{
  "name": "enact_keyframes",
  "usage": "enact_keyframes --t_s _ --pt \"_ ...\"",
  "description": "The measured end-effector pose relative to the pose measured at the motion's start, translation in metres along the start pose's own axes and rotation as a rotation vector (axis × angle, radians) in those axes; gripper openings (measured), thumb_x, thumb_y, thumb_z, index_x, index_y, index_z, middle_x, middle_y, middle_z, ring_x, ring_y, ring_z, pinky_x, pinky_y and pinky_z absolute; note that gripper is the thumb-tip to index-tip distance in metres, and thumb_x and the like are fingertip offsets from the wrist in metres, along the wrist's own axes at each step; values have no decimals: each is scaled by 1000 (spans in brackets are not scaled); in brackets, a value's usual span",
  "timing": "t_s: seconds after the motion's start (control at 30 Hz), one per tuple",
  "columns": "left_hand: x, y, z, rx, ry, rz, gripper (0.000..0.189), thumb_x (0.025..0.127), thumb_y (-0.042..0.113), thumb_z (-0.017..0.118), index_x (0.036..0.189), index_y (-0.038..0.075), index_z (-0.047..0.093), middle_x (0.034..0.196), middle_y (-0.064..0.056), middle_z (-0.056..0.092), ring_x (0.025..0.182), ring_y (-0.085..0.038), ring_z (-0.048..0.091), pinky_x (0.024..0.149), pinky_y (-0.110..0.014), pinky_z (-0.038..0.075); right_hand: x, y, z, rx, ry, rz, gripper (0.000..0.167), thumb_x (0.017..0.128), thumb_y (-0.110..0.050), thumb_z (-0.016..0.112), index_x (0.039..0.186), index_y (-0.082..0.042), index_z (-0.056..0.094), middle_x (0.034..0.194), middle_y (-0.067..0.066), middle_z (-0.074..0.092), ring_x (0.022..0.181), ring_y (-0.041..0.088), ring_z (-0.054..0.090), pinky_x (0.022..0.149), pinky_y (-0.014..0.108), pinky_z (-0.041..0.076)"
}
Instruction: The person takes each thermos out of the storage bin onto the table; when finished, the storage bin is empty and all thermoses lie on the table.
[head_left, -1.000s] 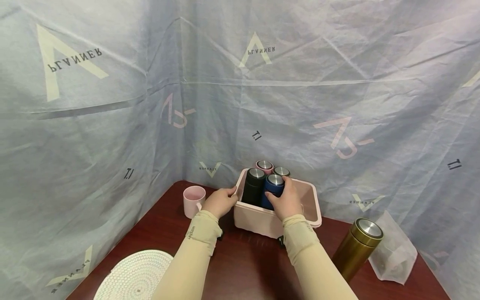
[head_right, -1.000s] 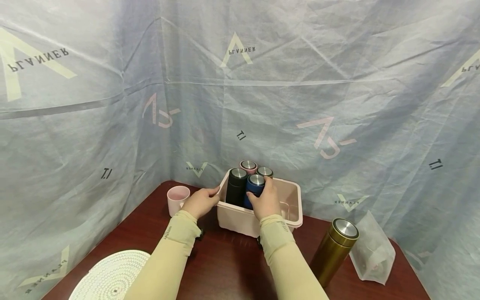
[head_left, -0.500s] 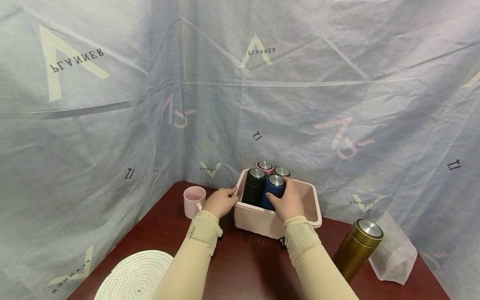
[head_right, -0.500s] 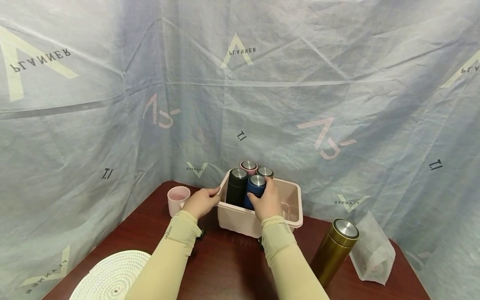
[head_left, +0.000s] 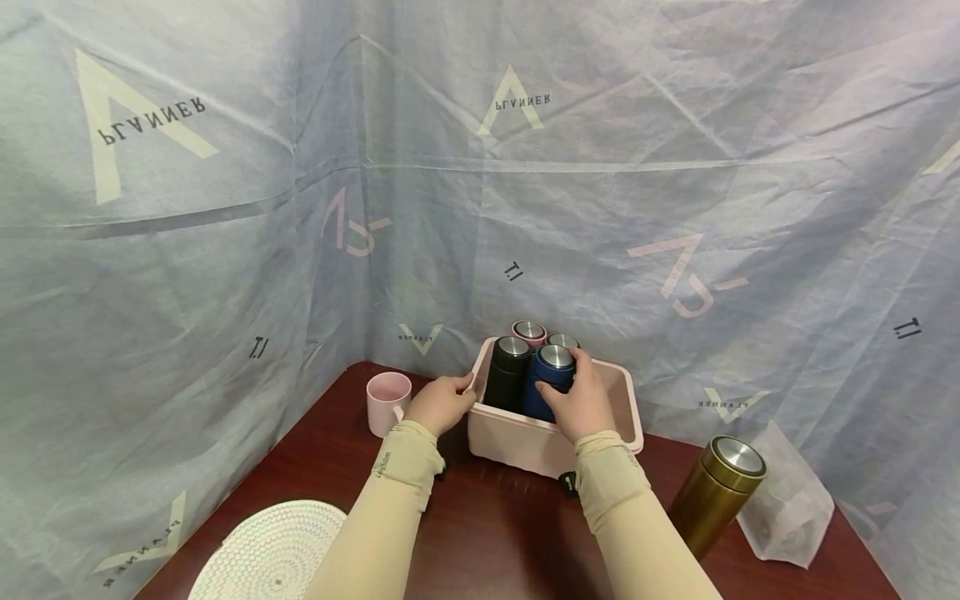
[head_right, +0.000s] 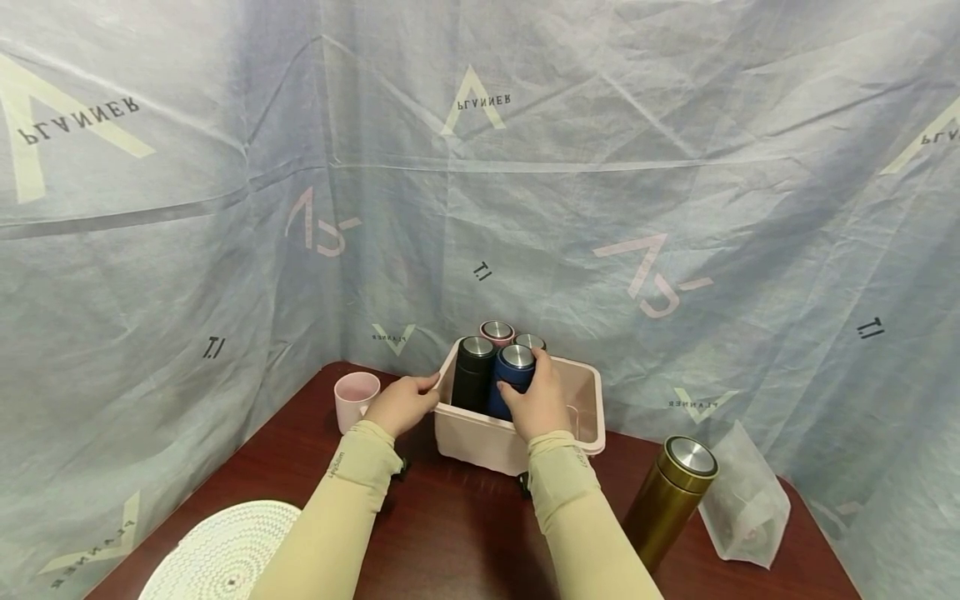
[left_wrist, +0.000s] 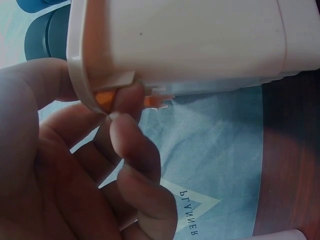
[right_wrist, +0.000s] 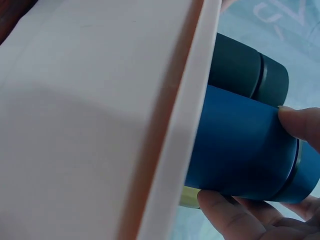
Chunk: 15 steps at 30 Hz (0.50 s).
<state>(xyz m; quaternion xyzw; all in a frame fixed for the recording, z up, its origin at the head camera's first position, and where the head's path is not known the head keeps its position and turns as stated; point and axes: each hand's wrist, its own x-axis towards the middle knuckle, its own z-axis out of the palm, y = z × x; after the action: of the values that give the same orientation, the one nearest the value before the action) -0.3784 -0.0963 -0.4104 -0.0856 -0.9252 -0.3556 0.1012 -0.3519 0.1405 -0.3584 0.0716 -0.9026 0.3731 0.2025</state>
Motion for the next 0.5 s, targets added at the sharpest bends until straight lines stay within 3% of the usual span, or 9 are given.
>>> enact_keyframes --t_s 0.27,0.5 --pt "0 0 0 -7 -3 1 45 98 37 55 140 23 59 137 -6 59 119 -28 60 98 -46 48 -2 -3 -9 16 13 7 82 88 -27 76 152 -5 31 135 26 53 112 41 61 91 52 51" --pt "-2 2 -1 -7 -4 5 45 99 38 54 140 21 59 136 -6 59 119 -31 60 98 -47 48 -4 -5 -19 35 25 2 80 88 -24 77 151 -4 32 133 27 54 114 41 59 92 52 51"
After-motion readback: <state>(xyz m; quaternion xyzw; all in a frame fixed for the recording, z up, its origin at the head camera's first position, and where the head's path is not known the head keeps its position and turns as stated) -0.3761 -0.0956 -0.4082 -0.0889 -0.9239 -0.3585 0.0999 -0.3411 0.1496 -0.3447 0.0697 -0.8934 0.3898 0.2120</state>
